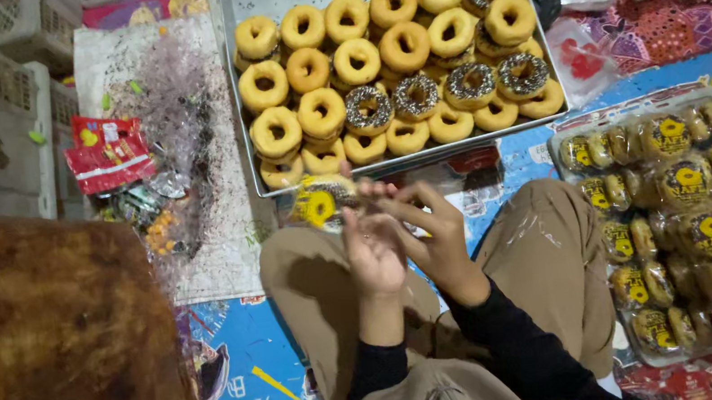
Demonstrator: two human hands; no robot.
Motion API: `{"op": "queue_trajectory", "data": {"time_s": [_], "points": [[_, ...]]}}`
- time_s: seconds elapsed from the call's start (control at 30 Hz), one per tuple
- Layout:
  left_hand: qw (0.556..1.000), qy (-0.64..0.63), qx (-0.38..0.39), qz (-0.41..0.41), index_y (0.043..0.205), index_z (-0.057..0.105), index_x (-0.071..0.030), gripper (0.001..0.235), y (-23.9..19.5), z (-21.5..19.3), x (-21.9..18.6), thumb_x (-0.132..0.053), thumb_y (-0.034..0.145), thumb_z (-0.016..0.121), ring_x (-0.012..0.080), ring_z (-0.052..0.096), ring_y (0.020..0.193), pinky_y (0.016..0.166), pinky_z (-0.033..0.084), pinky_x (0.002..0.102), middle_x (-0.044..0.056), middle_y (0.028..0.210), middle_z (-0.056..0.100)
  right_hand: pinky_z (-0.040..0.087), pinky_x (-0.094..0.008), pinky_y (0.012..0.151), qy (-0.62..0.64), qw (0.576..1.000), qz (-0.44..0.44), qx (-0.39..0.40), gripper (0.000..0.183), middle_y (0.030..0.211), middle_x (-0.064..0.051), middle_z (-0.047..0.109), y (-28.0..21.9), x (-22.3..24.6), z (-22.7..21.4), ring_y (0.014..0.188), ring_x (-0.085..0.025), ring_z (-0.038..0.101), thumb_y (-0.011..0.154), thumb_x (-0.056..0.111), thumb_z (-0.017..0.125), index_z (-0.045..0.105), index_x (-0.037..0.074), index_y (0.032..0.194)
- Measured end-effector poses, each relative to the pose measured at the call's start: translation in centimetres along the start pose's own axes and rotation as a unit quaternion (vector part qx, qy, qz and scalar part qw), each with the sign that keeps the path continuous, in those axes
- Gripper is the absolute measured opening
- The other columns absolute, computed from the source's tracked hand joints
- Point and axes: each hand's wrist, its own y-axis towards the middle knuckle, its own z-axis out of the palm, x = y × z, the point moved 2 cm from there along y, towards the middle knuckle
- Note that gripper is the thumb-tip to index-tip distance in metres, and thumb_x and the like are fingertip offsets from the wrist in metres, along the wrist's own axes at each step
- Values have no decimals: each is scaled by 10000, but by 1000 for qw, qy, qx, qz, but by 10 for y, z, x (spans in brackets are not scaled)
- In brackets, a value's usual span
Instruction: The person sits on the floor and repeatedly picks donuts from a metal tray, places them into small clear plastic bags, and sets the filled bags aside. The person handles both plain and sprinkled donuts one at a time.
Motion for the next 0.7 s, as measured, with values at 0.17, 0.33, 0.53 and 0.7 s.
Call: {"op": "queue_trajectory", "data": {"time_s": [0.17, 0.33, 0.53, 0.7], "points": [[992, 25, -84, -90, 1473, 418, -93, 583, -16, -10, 14, -320, 955, 560, 210, 576, 1279, 1156, 411, 418, 65, 1350, 590, 585, -342, 866, 93, 992, -14, -82, 274, 1064, -125, 734, 4, 39, -16, 983, -263, 736, 827, 16, 801, 735, 17, 1093], [880, 456, -77, 111, 1384, 569, -47, 410, -23, -12, -19, -327, 1111, 446, 237, 530, 1313, 1181, 343, 383, 58, 1366, 624, 580, -330, 823, 62, 973, -73, 210, 224, 1017, -119, 760, 35, 36, -48, 954, -241, 737, 804, -16, 788, 762, -8, 1027], [605, 766, 191, 108, 898, 777, -9, 173, 5, 43, -58, -149, 806, 823, 249, 653, 900, 834, 497, 345, 86, 885, 743, 614, -320, 763, 177, 948, 108, 240, 241, 951, -62, 770, 54, 36, -88, 904, -195, 786, 834, 79, 753, 664, 23, 1051], [436, 751, 411, 278, 992, 705, 44, 196, -17, 99, -70, -19, 824, 784, 307, 724, 901, 743, 608, 396, 144, 985, 708, 528, -297, 686, 117, 969, -64, 207, 130, 900, -41, 755, 56, 56, -98, 787, -182, 673, 909, 50, 748, 766, 18, 1035]]}}
